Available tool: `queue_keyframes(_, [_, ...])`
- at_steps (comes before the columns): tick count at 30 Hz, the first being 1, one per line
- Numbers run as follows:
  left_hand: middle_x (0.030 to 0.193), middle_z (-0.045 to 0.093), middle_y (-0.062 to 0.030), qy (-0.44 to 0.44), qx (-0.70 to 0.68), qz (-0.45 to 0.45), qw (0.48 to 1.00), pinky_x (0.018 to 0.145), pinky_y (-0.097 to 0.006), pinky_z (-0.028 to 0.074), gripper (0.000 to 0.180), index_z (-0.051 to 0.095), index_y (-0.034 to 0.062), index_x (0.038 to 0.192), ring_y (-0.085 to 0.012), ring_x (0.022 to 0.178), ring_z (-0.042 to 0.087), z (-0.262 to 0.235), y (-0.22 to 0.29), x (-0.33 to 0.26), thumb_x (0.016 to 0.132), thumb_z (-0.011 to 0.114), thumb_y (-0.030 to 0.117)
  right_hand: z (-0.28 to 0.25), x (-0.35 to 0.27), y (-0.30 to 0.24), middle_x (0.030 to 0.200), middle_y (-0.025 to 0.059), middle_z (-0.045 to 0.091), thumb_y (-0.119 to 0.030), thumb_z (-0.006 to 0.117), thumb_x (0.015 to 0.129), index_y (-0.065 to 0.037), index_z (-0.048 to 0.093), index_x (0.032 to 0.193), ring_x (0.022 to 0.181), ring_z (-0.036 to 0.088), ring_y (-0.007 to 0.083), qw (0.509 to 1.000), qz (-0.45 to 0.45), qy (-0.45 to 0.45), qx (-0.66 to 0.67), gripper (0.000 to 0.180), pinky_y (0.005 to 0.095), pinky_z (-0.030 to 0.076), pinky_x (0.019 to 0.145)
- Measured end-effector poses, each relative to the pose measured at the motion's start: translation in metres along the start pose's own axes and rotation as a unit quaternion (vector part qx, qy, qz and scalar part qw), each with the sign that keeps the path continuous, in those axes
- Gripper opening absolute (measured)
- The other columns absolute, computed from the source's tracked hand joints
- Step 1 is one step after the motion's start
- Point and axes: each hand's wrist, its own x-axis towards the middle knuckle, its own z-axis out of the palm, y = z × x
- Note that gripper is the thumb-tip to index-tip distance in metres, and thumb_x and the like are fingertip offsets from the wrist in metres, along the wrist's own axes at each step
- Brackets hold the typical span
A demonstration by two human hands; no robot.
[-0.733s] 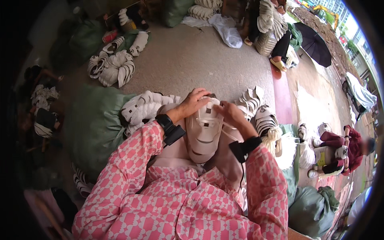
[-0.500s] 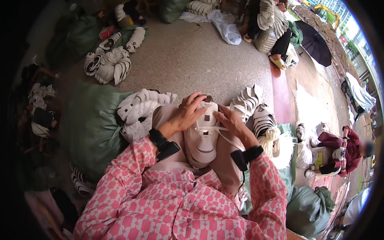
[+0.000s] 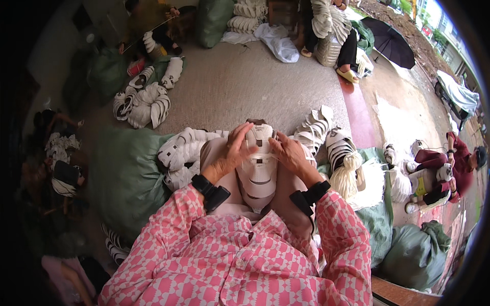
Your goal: The recorder is lacing shoelaces through the eyelets of white sneakers.
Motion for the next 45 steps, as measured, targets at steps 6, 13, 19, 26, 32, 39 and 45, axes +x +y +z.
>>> queue_keyframes(6, [0.15,0.02,-0.0217,0.018,0.09,-0.025,0.996,0.114,-0.048,0.017,0.125,0.015,0.0067,0.147,-0.0416,0.14,0.016,0.004,0.03,-0.015,0.054,0.084,0.052,-0.02,-0.005,-0.016,0.072,0.0141,0.066,-0.036,0.064,0.087,0.001,0.067,0.089,0.063,0.062,0.0224,0.998,-0.013,-0.057,-0.008,0.037,0.0343,0.048,0.06])
queue_keyframes(13, [0.15,0.019,-0.0194,-0.033,0.066,0.006,0.997,0.115,-0.048,0.016,0.126,0.016,0.0097,0.147,-0.04,0.141,0.012,-0.006,0.028,-0.02,0.051,0.086,0.052,-0.019,-0.002,-0.015,0.072,0.0082,0.065,-0.023,0.066,0.086,-0.004,0.07,0.084,0.064,0.061,0.0155,0.987,-0.109,-0.085,0.081,0.019,0.0326,0.048,0.061])
queue_keyframes(19, [0.15,0.02,-0.0185,-0.034,0.085,0.005,0.996,0.115,-0.047,0.017,0.125,0.018,0.0102,0.147,-0.0398,0.141,0.013,-0.006,0.029,-0.021,0.05,0.086,0.053,-0.053,0.022,-0.035,0.078,0.0089,0.062,-0.019,0.063,0.083,-0.007,0.067,0.078,0.071,0.062,0.0309,0.954,-0.211,0.062,-0.205,0.014,0.0398,0.049,0.061])
queue_keyframes(26, [0.141,0.033,-0.0175,0.023,0.153,0.049,0.987,0.11,-0.047,0.025,0.106,0.029,0.0095,0.143,-0.0398,0.132,0.028,-0.011,0.051,-0.017,0.059,0.085,0.042,-0.05,0.011,-0.053,0.066,-0.0036,0.052,-0.031,0.058,0.095,-0.001,0.064,0.079,0.058,0.047,0.0072,0.989,0.006,-0.037,0.145,0.034,0.0252,0.037,0.049])
queue_keyframes(32, [0.097,0.062,-0.0083,0.069,-0.249,-0.042,0.965,0.082,-0.033,0.047,0.03,0.056,0.0031,0.113,-0.0168,0.09,0.059,-0.031,0.07,0.028,0.086,0.064,0.014,-0.089,-0.031,-0.074,0.06,-0.0049,0.047,-0.031,0.061,0.093,-0.002,0.063,0.08,0.051,0.041,0.0036,0.929,0.104,-0.141,0.326,0.032,0.0209,0.029,0.044])
queue_keyframes(39, [0.09,0.062,-0.0043,-0.303,0.015,0.038,0.952,0.073,-0.03,0.049,0.017,0.07,0.0091,0.095,-0.0163,0.078,0.062,-0.031,0.066,0.07,0.079,0.069,0.017,-0.128,-0.089,-0.099,0.06,-0.0067,0.051,-0.024,0.067,0.089,0.0,0.068,0.083,0.052,0.04,0.0022,0.919,0.048,-0.251,0.301,0.025,0.0204,0.027,0.046])
queue_keyframes(45, [0.093,0.056,-0.0065,-0.36,0.258,0.171,0.88,0.073,-0.041,0.049,0.009,0.068,0.0141,0.083,-0.0297,0.087,0.061,0.008,0.069,0.061,0.075,0.067,0.018,-0.143,-0.106,-0.117,0.062,-0.0044,0.052,-0.02,0.068,0.088,0.001,0.069,0.084,0.054,0.041,0.0031,0.927,0.024,-0.208,0.31,0.022,0.021,0.028,0.048])
